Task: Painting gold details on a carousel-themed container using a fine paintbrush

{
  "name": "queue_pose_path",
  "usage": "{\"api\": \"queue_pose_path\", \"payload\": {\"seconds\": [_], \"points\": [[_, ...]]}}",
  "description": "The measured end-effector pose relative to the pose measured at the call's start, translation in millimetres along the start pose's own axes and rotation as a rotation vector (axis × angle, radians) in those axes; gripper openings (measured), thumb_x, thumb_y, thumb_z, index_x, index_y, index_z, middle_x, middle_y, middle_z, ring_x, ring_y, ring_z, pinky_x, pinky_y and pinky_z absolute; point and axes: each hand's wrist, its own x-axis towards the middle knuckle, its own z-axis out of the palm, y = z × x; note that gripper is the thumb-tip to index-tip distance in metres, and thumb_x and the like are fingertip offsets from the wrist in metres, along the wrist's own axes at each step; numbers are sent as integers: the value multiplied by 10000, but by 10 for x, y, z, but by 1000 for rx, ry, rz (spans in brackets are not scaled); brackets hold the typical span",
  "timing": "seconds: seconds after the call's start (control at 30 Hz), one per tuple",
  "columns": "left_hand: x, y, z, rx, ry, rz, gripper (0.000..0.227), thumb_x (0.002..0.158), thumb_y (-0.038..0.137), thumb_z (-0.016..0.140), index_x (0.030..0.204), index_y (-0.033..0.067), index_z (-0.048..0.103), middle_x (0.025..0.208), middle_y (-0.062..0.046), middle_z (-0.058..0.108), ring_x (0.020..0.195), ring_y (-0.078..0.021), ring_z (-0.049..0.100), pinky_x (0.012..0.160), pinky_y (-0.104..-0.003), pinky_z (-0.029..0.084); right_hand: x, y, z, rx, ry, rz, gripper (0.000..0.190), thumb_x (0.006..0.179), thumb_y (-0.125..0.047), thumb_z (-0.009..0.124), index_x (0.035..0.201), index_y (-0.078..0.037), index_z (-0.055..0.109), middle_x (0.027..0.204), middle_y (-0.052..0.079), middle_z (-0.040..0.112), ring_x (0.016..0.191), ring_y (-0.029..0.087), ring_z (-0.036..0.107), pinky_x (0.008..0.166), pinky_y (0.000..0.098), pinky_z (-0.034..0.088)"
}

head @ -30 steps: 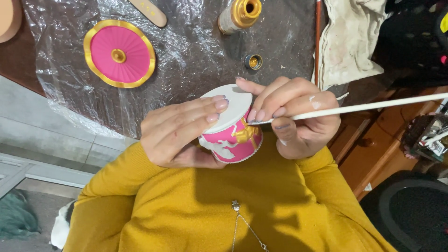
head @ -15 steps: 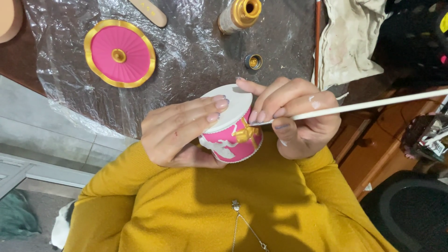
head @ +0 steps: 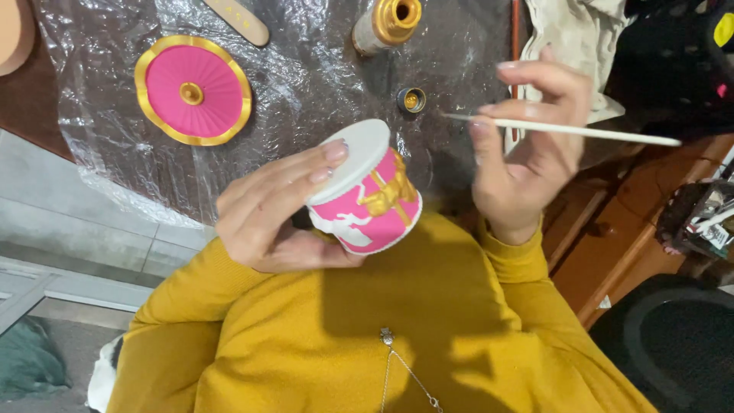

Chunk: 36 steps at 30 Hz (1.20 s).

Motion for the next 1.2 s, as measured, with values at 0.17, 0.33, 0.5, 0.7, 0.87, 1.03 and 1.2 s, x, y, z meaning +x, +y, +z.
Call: {"api": "queue_pose_path", "payload": {"seconds": [0.17,0.33,0.5,0.7,0.87,1.03,1.2], "points": [[-39,-87,45,-11,105,53,875,822,465,956,1338,-83,509,1278,-324,650,1200,-420,717,1030,-453,641,20,37,85,-150,-136,-34,171,1060,-145,645,964,-5,667,1204,203,615,1141,393,564,1168,601,347],[7,-26,49,22,48,21,822,867,441,951,1349,-61,513,1301,-302,659,1204,-427,738,972,-423,664,48,56,129,-193,-197,-47,205,1083,-163,644,984,7,699,1225,184,608,1168,411,542,1164,616,330],[14,-32,56,25,63,36,798,871,468,909,1313,-78,531,1265,-310,670,1168,-437,746,972,-441,672,48,67,163,-202,-219,-51,233,1088,-173,638,961,8,709,1208,172,612,1149,403,536,1163,634,319],[29,-25,71,33,83,47,754,906,465,869,1319,-69,533,1265,-304,673,1164,-433,753,929,-424,673,60,48,188,-210,-219,-55,233,1091,-169,630,967,11,711,1186,171,608,1139,396,537,1170,623,319],[38,9,38,18,49,17,748,909,454,866,1331,-61,525,1285,-309,666,1184,-440,749,955,-437,667,52,27,148,-180,-174,-57,193,1071,-153,648,971,8,688,1168,174,623,1122,398,551,1146,602,353],[59,1,39,-20,41,59,750,910,435,875,1335,-72,523,1286,-300,657,1178,-430,745,1023,-492,673,40,-134,75,134,76,8,176,1082,-197,561,988,-50,578,1042,146,630,1046,298,599,1121,503,525],[115,62,4,-71,-105,33,710,923,382,899,1336,-56,521,1346,-266,636,1239,-435,725,1072,-515,650,77,-312,41,847,-17,83,234,1056,-264,657,934,-90,559,880,91,580,885,198,608,1084,545,630]]}}
